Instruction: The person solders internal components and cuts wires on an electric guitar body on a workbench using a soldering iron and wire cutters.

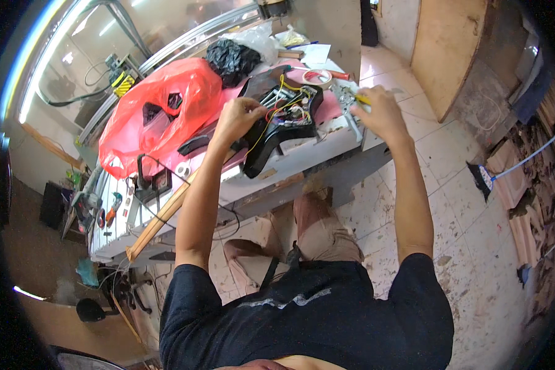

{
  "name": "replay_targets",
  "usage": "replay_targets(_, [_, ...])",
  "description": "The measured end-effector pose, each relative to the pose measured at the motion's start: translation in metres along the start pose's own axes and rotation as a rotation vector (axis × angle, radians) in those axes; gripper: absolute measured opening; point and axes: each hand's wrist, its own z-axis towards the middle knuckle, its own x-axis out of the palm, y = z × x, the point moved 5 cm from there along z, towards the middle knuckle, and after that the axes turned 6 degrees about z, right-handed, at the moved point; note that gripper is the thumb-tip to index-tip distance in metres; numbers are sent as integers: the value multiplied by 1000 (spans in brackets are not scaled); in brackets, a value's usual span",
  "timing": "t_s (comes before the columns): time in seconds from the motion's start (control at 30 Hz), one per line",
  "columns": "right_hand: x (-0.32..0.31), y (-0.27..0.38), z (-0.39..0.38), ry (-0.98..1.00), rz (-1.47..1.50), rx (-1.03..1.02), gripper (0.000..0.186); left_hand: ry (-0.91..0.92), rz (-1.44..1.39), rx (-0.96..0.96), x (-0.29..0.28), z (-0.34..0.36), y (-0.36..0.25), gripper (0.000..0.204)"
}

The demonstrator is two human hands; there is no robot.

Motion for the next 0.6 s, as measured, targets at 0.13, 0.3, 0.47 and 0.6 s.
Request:
replay_targets(0.13, [14,-9,0,142,-124,61,60,126,14,-2,11,7,-18,29])
replay_targets(0.3, [30,0,9,173,-274,80,60,167,24,-63,12,5,-16,26])
replay_targets(0.47, [27,-43,29,217,-172,216,45,138,146,-85,2,1,-30,26])
replay_targets(0.6, [27,-63,32,346,-197,107,40,110,153,34,-5,12,-50,26])
